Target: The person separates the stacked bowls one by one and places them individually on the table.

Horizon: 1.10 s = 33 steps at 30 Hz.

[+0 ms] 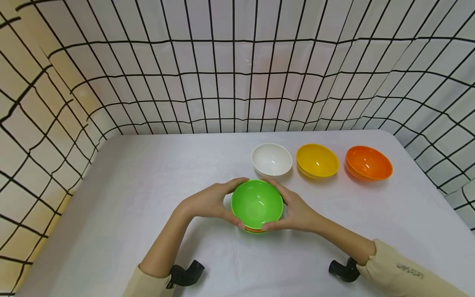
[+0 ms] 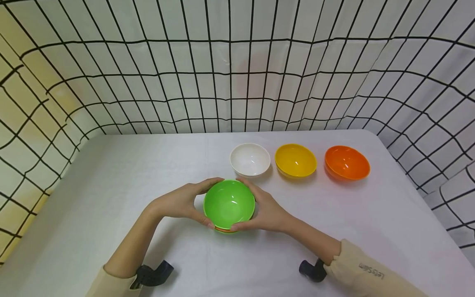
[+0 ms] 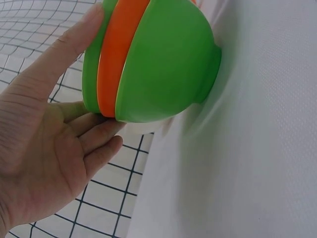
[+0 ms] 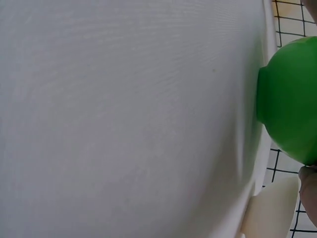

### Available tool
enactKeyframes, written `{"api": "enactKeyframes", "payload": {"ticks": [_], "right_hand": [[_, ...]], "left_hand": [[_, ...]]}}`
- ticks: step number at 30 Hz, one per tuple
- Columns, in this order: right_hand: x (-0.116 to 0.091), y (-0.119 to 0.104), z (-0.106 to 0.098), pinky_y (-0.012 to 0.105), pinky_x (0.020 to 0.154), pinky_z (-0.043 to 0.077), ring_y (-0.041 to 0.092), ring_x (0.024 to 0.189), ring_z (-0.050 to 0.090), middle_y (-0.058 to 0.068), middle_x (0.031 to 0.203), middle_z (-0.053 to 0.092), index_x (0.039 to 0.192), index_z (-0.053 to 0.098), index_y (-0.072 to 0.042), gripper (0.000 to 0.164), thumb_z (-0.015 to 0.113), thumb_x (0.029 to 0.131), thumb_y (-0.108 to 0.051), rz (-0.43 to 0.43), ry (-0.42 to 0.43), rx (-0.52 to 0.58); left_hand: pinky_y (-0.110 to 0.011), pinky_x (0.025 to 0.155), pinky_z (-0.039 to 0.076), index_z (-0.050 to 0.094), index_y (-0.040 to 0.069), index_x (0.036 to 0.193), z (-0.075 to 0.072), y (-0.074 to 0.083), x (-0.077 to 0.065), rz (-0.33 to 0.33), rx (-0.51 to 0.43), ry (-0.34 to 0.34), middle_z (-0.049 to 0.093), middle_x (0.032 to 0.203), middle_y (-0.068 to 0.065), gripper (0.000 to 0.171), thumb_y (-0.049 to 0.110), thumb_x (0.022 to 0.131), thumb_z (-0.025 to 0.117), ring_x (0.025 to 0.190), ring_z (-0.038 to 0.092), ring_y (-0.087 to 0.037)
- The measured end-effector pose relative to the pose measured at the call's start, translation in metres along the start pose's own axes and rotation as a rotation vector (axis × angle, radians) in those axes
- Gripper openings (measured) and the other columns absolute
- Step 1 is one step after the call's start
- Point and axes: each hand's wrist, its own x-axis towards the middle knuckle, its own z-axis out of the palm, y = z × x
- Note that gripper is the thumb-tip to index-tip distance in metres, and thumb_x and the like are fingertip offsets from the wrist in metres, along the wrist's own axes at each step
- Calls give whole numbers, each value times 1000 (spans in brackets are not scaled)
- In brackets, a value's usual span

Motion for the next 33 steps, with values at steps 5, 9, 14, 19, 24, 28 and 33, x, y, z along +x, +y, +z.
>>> {"api": "enactKeyframes", "payload": {"ticks": [5,9,14,19,24,28,33], "right_hand": [[1,-1,2,47,98,41,18,121,45,-2,139,41,145,23,-17,113,88,55,-37,14,0,-3],[2,-2,4,47,98,40,19,121,45,-2,140,39,145,21,-19,117,89,52,-41,18,-7,6],[2,-1,6,45,98,41,17,121,45,-3,140,39,144,21,-25,117,89,51,-43,4,6,-6],[1,0,8,41,96,44,15,119,47,-5,136,42,143,24,-25,114,89,51,-40,-13,26,8],[1,1,9,41,97,43,14,118,47,-5,135,43,142,26,-22,112,90,51,-39,-30,40,24],[1,1,10,41,97,43,16,118,48,-4,135,44,141,27,-21,110,90,52,-35,-32,54,31],[0,-11,11,43,96,43,20,116,49,1,134,46,141,29,-13,110,91,51,-23,-16,76,50]], "left_hand": [[-36,105,34,31,27,142,0,0,0,1,-6,-2,48,132,16,102,50,58,83,128,40,-9],[-35,105,34,31,27,142,0,0,1,-7,-4,-5,48,132,15,102,49,58,84,128,39,-8],[-36,105,34,30,26,143,0,0,0,-14,-4,-4,48,133,13,102,47,58,84,128,39,-9],[-35,105,35,29,24,144,0,1,0,-14,3,-7,48,133,12,105,46,57,85,127,40,-9],[-35,103,36,28,22,144,1,3,0,-22,17,-7,50,131,11,108,44,56,86,124,42,-9],[-35,103,36,28,22,144,1,3,1,-26,21,-7,51,130,10,107,42,57,86,124,43,-9],[-36,103,36,27,22,144,1,2,1,-26,18,-9,51,130,9,107,41,57,86,123,43,-9]]}}
